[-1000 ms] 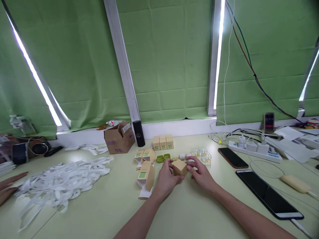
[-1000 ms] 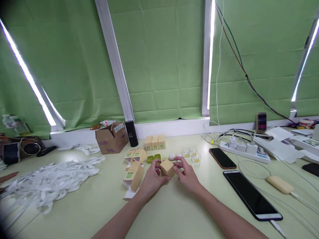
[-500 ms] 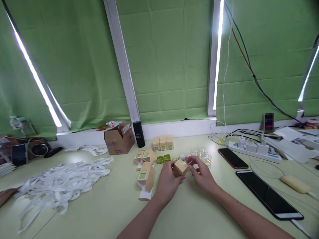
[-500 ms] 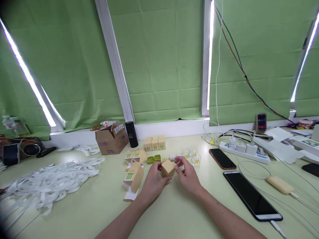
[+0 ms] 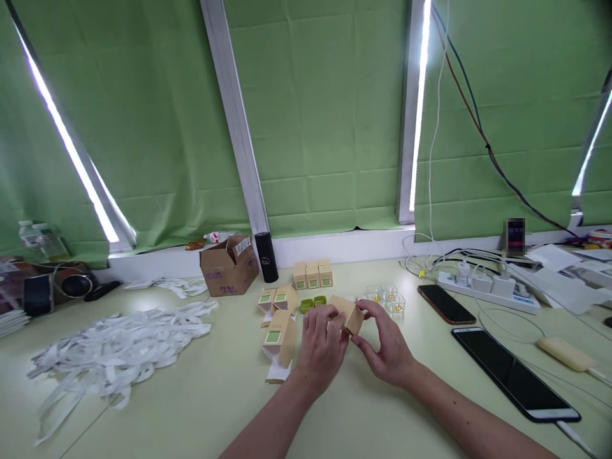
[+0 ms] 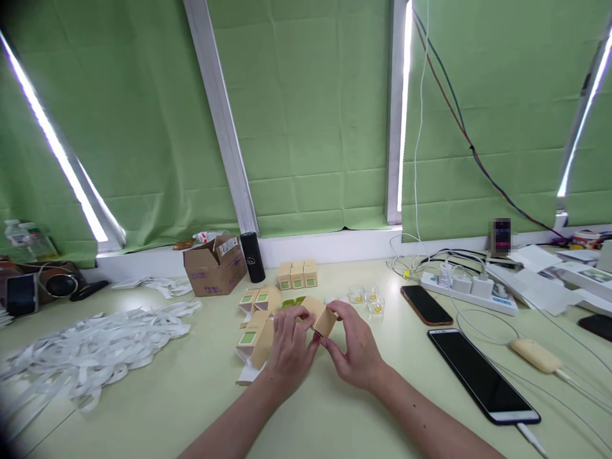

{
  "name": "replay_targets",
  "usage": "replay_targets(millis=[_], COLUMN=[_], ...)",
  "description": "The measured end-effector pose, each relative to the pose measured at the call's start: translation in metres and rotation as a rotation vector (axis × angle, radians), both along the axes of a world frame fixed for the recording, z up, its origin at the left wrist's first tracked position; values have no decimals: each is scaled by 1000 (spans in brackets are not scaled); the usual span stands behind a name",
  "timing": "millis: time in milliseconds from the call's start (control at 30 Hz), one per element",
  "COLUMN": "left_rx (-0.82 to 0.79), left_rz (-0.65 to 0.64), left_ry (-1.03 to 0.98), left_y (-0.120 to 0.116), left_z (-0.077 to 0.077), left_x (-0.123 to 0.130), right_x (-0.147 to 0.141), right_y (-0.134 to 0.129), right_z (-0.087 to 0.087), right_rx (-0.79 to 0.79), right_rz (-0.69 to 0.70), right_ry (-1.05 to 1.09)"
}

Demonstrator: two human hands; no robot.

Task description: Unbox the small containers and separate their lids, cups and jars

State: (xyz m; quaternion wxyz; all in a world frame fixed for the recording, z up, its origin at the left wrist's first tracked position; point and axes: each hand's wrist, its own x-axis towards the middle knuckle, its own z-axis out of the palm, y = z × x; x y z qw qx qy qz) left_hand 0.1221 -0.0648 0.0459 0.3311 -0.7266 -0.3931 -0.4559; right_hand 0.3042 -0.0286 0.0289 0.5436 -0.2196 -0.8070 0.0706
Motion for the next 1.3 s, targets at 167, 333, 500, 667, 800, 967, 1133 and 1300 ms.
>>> replay_targets(millis=[167,333,500,667,800,967,1133,1300], left_rx=[23,-31,-120,-207,-266,-295,-332,-365], left_rz=[10,30,51,50,38,16,-16,-29], left_ry=[22,37,37,49,41,0,-29,-42], left_y=[1,1,1,2,1,2,4,4], left_z=[-1,-1,-2,-5,-5,-6,-8,-8], left_x=[2,3,3,3,3,4,3,3], right_x=[0,0,-1,-1,0,0,0,0], right_y=[0,0,1,2,3,4,6,9], right_z=[1,1,-2,-3,-4,-4,-4,-7], right_rx=[-8,-13,-66,-88,-128,-129,-109,-106], right_rz=[-4,-26,-51,-78,-85,-97,-105,-113], right_ry=[-15,-21,-41,-56,-71,-65,-53,-56])
